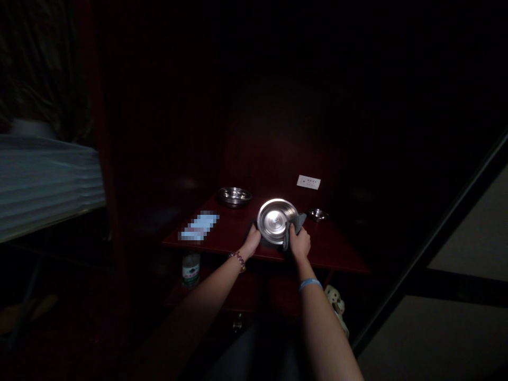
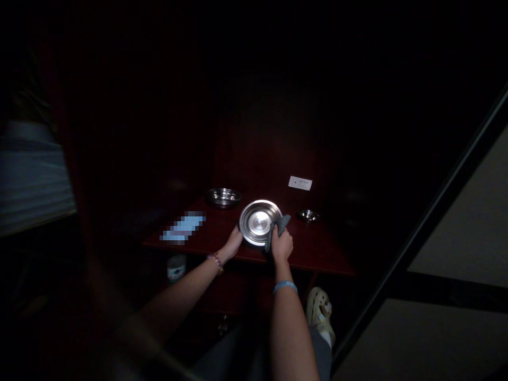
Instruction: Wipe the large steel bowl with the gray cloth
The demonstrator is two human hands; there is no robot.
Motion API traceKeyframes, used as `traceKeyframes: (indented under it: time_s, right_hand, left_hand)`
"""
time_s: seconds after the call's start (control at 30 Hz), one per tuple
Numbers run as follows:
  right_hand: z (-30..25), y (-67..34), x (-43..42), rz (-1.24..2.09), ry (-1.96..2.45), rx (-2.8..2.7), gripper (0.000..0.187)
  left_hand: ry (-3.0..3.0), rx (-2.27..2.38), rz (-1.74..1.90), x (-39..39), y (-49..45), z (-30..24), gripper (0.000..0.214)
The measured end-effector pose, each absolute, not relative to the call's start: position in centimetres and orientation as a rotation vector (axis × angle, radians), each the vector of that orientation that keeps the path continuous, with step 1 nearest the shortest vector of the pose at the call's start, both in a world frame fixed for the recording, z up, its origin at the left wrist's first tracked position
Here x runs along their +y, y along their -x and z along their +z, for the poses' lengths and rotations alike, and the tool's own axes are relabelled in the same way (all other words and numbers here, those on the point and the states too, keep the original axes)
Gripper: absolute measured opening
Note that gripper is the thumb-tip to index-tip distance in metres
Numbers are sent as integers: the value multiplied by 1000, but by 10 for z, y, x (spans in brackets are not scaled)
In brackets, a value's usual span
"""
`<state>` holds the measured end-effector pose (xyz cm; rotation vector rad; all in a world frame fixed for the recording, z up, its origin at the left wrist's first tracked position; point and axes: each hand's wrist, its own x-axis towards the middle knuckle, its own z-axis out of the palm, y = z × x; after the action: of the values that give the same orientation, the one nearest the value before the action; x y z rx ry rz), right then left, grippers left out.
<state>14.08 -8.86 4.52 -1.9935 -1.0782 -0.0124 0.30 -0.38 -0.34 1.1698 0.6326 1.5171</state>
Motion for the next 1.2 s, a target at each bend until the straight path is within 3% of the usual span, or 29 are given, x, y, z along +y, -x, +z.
traceKeyframes:
  time_s: [1.2]
  right_hand:
    - [48, -138, -91, -2, 1987, -1069, 49]
  left_hand:
    - [-1172, 651, 1491, -6, -2, -2, 32]
